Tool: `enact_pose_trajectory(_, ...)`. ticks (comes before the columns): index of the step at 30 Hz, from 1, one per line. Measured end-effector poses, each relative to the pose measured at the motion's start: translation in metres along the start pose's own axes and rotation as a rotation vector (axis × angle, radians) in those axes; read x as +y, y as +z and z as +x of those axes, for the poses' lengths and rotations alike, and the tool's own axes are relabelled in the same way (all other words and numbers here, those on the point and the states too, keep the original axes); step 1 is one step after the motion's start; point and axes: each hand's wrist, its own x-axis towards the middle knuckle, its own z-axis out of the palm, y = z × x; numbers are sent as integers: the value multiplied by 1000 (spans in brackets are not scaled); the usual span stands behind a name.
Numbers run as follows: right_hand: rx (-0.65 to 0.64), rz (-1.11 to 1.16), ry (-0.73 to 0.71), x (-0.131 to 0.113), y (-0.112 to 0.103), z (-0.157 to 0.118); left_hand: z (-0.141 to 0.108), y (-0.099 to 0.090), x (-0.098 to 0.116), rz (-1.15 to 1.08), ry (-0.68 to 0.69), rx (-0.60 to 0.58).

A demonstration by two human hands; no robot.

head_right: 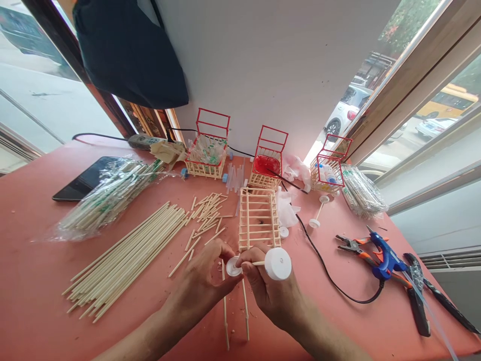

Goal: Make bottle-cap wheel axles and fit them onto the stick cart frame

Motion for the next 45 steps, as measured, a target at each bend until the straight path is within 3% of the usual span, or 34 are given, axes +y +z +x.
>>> enact_pose_trajectory(45, 9, -55, 18, -2, 1, 0, 0, 4, -4, 59, 127, 41)
